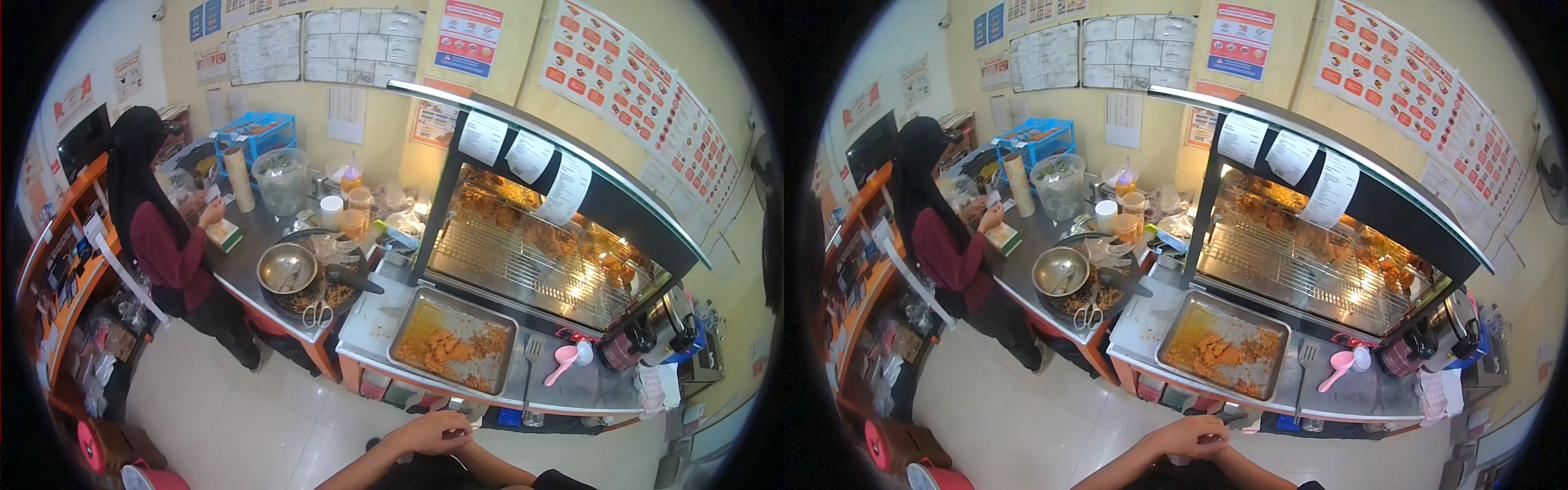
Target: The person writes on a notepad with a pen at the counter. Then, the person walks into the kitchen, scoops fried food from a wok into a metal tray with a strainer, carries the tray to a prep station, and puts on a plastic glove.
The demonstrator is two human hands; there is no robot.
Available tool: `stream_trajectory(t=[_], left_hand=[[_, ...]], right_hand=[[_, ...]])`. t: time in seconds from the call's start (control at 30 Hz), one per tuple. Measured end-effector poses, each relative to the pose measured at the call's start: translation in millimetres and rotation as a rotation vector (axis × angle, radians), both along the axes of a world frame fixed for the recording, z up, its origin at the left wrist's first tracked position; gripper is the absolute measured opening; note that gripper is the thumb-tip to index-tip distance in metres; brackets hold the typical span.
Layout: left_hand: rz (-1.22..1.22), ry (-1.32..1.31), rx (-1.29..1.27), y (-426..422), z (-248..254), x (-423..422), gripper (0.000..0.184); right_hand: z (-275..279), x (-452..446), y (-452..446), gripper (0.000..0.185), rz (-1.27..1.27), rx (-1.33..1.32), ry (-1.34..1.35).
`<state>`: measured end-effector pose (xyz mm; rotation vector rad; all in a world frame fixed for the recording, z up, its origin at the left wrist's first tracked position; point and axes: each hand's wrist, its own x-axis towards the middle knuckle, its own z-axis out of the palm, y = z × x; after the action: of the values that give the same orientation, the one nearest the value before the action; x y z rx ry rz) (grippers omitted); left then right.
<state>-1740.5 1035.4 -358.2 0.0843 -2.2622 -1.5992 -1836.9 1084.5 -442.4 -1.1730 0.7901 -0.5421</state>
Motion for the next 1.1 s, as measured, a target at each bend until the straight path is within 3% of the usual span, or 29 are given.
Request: stream_trajectory(t=[0.13, 0.23, 0.33, 0.73, 0.83, 1.03, 1.1], left_hand=[[-0.071, -0.327, -0.056, 0, -2, 3, 0.022], [-0.049, -0.242, -0.149, -1, -10, 4, 0.023], [0.045, 0.087, -0.085, 8, 11, -3, 0.022], [0.064, -0.159, -0.014, 6, -11, 5, 0.025], [0.073, -0.071, -0.083, 3, -20, 4, 0.022], [0.026, 0.125, -0.095, 2, 15, -5, 0.018], [0.045, 0.067, -0.059, 2, 15, -5, 0.018]], right_hand=[[2, -1, 2, 0.023, -0.015, -0.002, -0.001], [1, -2, 4, 0.023, -0.028, 0.002, -0.008], [2, -2, 6, 0.023, -0.040, -0.002, -0.015], [4, -1, 10, 0.022, -0.068, -0.025, -0.018], [2, -1, 12, 0.022, -0.077, -0.024, -0.024], [4, -2, 13, 0.021, -0.086, -0.036, -0.027], [2, -1, 12, 0.021, -0.089, -0.037, -0.031]])
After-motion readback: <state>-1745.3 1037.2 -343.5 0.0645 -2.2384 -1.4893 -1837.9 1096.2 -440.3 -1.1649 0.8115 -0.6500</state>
